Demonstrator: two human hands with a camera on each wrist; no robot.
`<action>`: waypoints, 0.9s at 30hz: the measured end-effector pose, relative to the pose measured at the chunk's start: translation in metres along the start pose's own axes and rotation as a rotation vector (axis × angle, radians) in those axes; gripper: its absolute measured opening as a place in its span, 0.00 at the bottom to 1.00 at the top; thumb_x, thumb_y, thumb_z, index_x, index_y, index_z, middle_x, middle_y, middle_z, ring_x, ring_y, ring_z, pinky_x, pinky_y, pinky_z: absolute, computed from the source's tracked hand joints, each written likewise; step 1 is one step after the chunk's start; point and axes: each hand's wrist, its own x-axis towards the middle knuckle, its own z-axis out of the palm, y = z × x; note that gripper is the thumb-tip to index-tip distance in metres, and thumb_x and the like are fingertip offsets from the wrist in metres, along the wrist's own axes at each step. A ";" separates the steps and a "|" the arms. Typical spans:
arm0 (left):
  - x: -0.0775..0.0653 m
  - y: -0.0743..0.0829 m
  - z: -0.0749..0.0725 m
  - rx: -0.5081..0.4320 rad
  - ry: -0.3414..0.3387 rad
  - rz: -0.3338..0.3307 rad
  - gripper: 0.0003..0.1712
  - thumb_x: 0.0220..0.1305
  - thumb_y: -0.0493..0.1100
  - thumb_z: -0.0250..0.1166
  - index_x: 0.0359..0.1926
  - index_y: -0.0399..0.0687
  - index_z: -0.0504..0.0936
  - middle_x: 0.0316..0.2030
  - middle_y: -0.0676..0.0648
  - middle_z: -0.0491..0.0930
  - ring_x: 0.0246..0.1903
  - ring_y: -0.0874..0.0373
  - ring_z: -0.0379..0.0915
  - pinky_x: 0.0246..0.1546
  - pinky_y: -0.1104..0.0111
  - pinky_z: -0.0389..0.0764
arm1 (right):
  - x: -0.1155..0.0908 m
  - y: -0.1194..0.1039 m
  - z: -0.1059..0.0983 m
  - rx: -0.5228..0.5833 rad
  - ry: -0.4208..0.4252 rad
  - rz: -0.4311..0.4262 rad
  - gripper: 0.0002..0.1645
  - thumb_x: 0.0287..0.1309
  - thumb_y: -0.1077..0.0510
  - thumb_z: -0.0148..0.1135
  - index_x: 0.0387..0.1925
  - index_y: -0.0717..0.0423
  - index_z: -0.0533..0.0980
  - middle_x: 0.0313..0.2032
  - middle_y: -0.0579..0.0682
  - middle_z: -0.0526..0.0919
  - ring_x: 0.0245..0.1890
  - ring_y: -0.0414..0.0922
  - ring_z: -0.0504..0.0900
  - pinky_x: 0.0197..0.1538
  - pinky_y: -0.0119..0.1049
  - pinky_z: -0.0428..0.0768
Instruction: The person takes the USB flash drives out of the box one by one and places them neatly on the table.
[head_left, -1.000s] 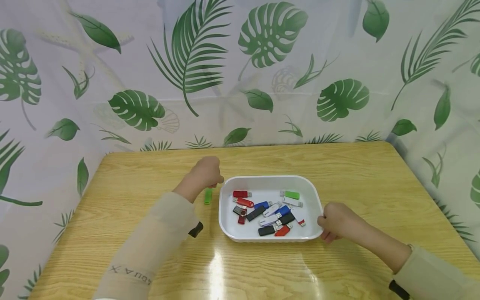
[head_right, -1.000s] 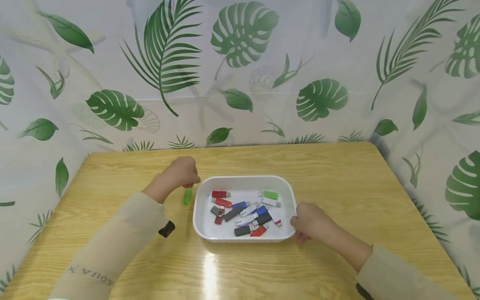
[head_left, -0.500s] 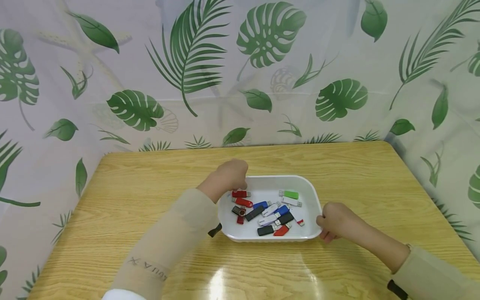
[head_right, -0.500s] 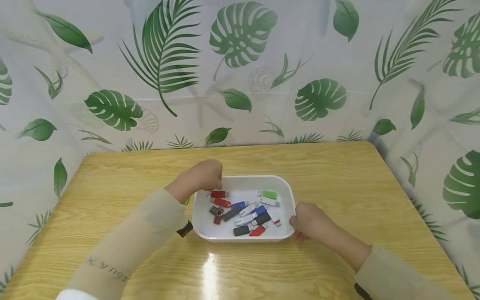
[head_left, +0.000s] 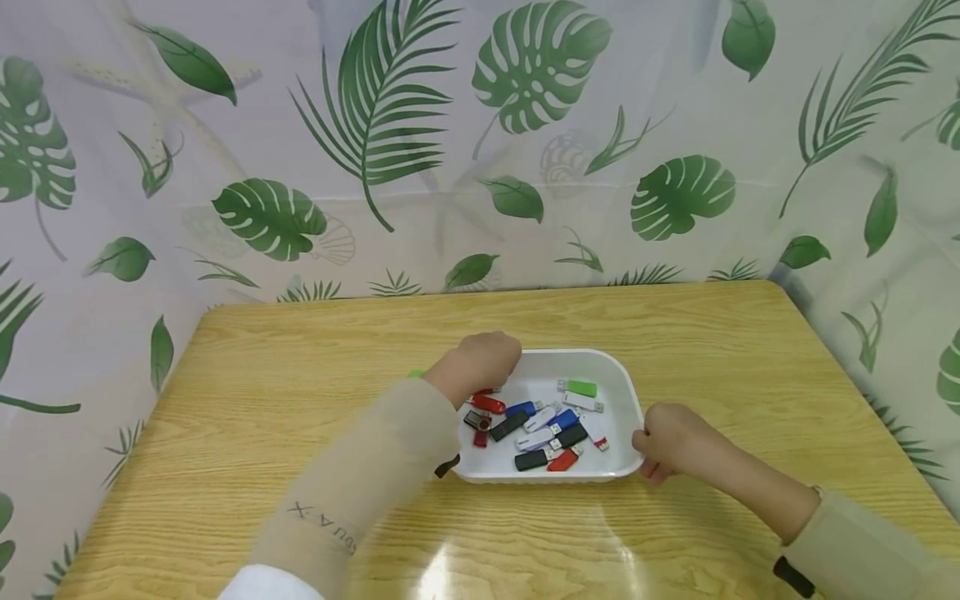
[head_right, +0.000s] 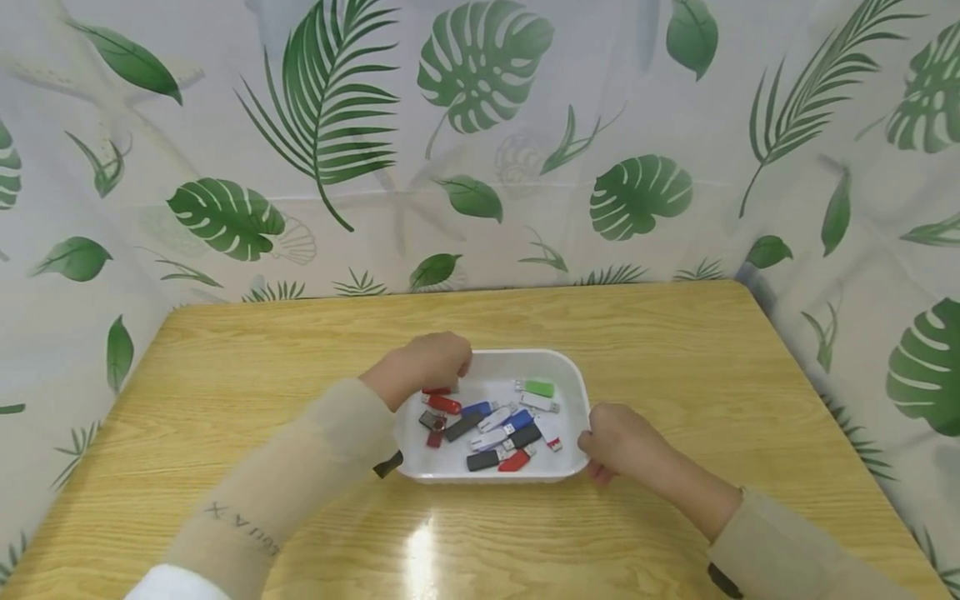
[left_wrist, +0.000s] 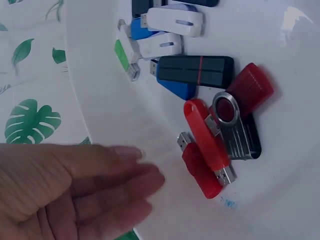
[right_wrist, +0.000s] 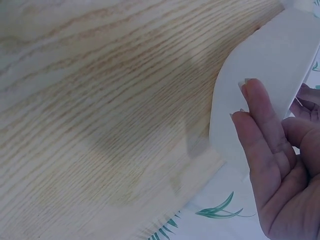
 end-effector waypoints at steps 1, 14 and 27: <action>0.002 0.001 0.001 0.037 0.003 -0.004 0.07 0.66 0.35 0.56 0.33 0.46 0.79 0.28 0.50 0.74 0.26 0.58 0.65 0.25 0.70 0.69 | 0.000 0.001 0.000 -0.007 -0.001 0.000 0.13 0.58 0.67 0.48 0.20 0.66 0.73 0.15 0.52 0.78 0.15 0.43 0.80 0.24 0.36 0.80; 0.018 0.008 0.014 0.214 -0.034 0.020 0.10 0.67 0.33 0.54 0.42 0.46 0.81 0.41 0.48 0.80 0.31 0.59 0.67 0.36 0.70 0.74 | 0.000 0.005 0.000 -0.021 -0.012 0.004 0.13 0.58 0.67 0.49 0.20 0.65 0.73 0.14 0.51 0.78 0.15 0.43 0.80 0.26 0.37 0.81; 0.009 0.012 0.011 0.306 -0.151 -0.006 0.10 0.69 0.36 0.51 0.43 0.47 0.79 0.42 0.49 0.80 0.36 0.58 0.69 0.44 0.67 0.74 | 0.001 0.002 -0.002 -0.028 -0.001 -0.020 0.13 0.58 0.67 0.49 0.19 0.65 0.73 0.14 0.51 0.78 0.15 0.43 0.80 0.25 0.37 0.81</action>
